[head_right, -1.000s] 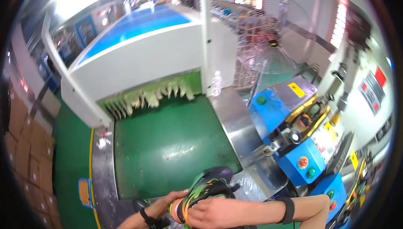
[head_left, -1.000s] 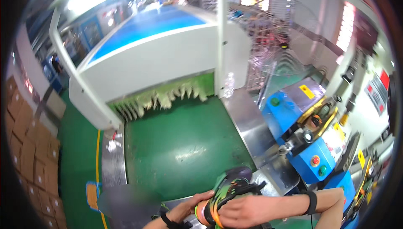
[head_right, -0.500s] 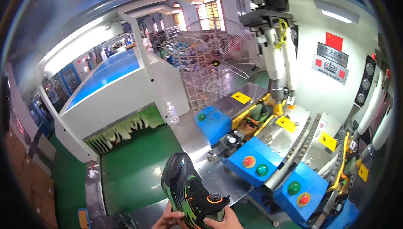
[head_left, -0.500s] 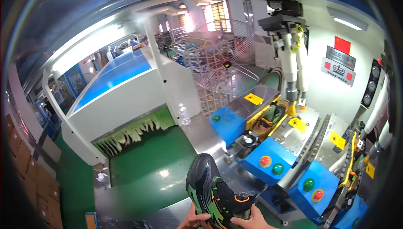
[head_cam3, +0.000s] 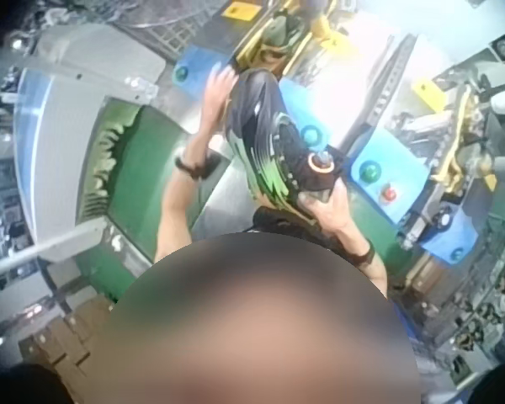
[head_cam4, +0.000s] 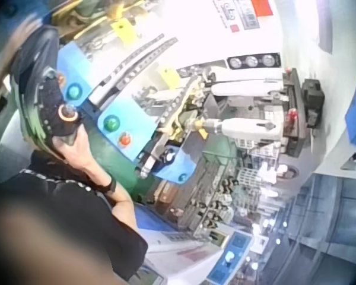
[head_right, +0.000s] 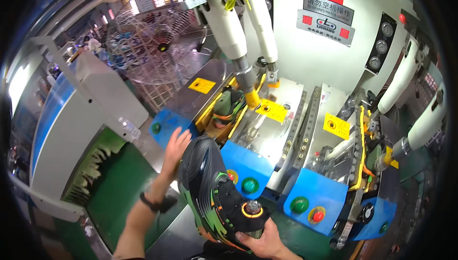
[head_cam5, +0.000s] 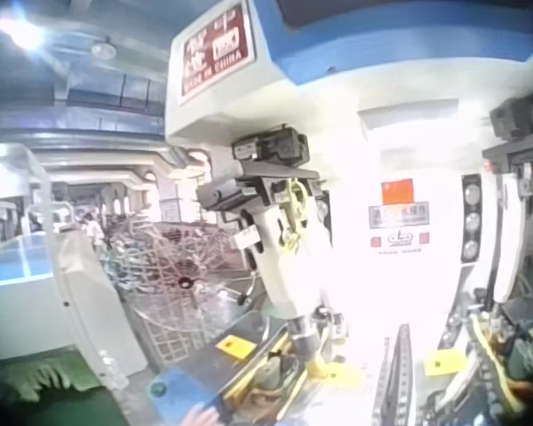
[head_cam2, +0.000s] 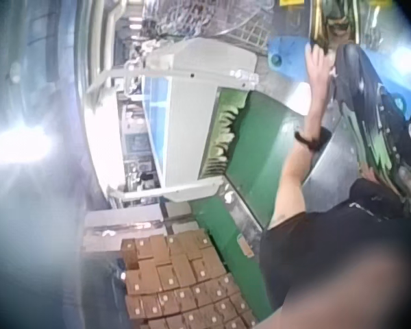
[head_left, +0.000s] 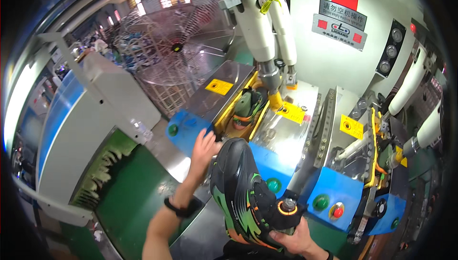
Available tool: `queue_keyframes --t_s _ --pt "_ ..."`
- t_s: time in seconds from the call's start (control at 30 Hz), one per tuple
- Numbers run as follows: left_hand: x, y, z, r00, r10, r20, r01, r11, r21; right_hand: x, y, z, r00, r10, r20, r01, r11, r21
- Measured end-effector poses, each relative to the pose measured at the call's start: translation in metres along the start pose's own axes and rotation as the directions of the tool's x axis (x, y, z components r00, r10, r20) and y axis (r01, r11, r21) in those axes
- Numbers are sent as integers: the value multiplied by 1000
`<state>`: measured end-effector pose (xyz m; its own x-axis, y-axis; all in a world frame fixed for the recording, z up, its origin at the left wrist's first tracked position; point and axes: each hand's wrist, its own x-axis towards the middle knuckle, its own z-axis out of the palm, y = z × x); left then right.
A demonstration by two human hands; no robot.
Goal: Placing shoes into a lasting machine and transferring them to a conveyor belt on a factory line.
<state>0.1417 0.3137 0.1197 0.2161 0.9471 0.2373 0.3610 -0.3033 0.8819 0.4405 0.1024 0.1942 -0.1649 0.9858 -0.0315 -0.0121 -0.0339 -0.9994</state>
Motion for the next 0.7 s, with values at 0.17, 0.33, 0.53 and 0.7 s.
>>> queue_keyframes --t_s 0.17,0.33,0.53,0.7 --pt "220 -30 62 947 -283 153 249 946 209 26 -24 20 947 268 -178 -273 962 -6" --pt "259 -59 62 919 -251 303 303 943 -137 34 -8 31 856 316 -410 -364 930 -43" --pt "241 -6 -42 897 -129 423 388 687 -614 67 -40 34 876 234 -422 -389 859 -332" --pt "0 -116 -135 744 -535 -400 -9 591 -806 177 -45 48 834 514 -200 -393 808 439"
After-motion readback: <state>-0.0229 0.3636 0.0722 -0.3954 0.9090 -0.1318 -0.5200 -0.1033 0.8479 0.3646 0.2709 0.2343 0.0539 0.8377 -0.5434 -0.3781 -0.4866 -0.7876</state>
